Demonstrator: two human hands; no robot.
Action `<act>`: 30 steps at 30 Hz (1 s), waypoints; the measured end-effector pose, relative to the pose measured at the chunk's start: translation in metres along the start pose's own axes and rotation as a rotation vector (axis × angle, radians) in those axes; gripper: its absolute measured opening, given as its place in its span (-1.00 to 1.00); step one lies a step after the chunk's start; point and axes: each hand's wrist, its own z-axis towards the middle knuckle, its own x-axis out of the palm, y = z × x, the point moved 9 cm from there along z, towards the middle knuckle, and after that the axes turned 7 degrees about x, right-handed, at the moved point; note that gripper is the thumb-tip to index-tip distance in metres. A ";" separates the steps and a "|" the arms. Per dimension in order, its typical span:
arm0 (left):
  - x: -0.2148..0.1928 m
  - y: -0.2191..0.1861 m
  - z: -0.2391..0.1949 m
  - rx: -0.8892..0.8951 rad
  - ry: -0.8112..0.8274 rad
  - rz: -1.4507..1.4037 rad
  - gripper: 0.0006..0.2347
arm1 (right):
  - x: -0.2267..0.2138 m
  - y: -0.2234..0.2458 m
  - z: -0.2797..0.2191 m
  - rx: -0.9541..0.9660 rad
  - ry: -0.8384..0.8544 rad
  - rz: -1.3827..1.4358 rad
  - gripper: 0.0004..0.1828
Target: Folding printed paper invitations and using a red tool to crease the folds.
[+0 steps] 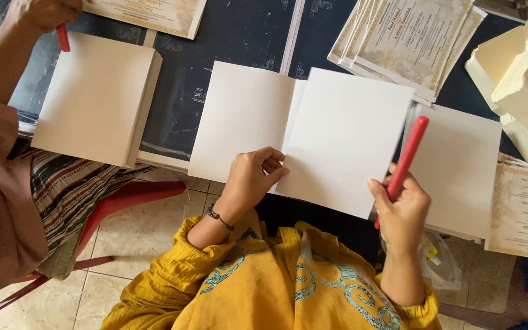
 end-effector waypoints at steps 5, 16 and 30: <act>-0.006 0.003 0.000 0.077 0.022 0.345 -0.77 | 0.017 -0.022 0.018 0.025 0.058 -0.001 -0.52; -0.006 0.007 -0.003 0.059 0.018 0.437 -0.74 | 0.026 -0.051 0.033 0.061 0.086 -0.062 -0.54; -0.007 -0.009 -0.003 0.096 0.059 0.521 -0.65 | 0.025 -0.060 0.043 0.000 0.053 -0.117 -0.58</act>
